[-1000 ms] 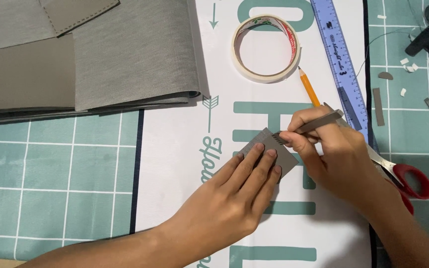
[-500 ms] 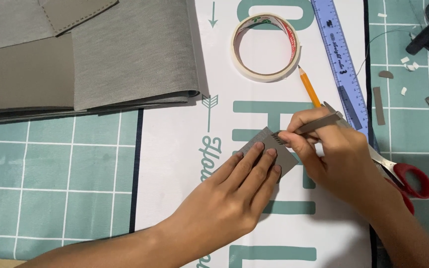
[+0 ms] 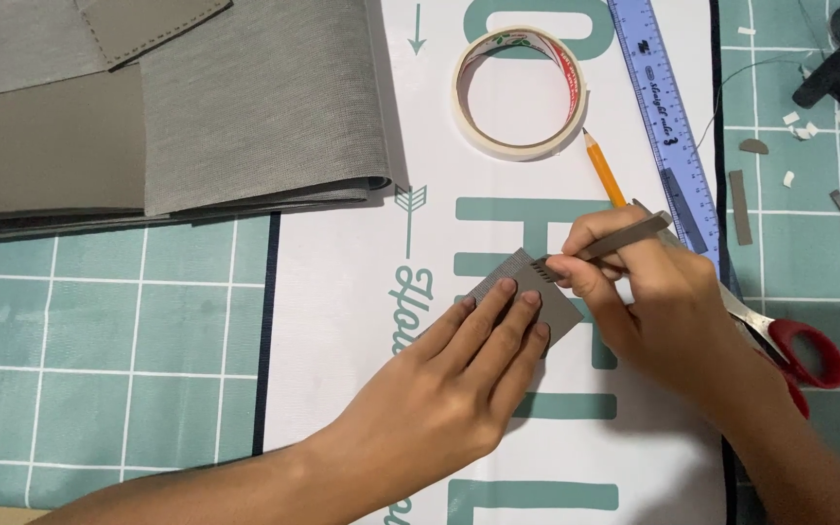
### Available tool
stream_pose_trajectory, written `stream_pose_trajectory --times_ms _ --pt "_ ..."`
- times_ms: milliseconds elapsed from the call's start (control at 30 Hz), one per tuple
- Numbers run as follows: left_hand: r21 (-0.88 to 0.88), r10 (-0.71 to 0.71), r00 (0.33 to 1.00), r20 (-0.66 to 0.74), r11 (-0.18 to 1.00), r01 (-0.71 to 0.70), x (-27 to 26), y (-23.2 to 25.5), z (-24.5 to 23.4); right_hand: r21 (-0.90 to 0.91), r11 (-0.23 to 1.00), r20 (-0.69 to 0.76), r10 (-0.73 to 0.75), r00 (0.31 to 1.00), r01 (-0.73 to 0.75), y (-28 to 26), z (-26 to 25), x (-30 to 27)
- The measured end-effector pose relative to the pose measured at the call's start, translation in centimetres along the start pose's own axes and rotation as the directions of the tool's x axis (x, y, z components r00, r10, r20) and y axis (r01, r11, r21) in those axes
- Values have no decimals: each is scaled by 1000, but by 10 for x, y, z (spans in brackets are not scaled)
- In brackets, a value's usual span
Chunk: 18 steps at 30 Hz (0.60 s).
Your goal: Punching holes in a small piece of grey leather using a multi-prong punch tool and a mallet on a workshop table.
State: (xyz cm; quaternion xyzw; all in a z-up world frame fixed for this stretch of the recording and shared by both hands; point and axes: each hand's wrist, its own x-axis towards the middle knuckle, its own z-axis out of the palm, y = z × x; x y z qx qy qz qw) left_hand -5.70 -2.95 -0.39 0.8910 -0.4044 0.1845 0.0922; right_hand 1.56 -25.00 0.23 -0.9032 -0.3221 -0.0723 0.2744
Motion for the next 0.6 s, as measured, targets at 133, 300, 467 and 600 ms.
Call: stream_pose_trajectory --times_ms 133,300,467,600 --pt "2 0 1000 -3 1000 0 0 0 -1 7 1000 -12 12 1000 -11 2 2 -2" --pt "14 2 1000 2 1000 -2 0 0 0 30 999 -13 38 999 -37 2 2 -3" --pt "1 -2 1000 0 1000 2 -1 1 1 -5 1000 -14 19 1000 -19 3 2 -3" --pt "-1 -3 1000 -6 1000 3 -1 1 2 -1 999 -8 33 999 -33 1 1 -3"
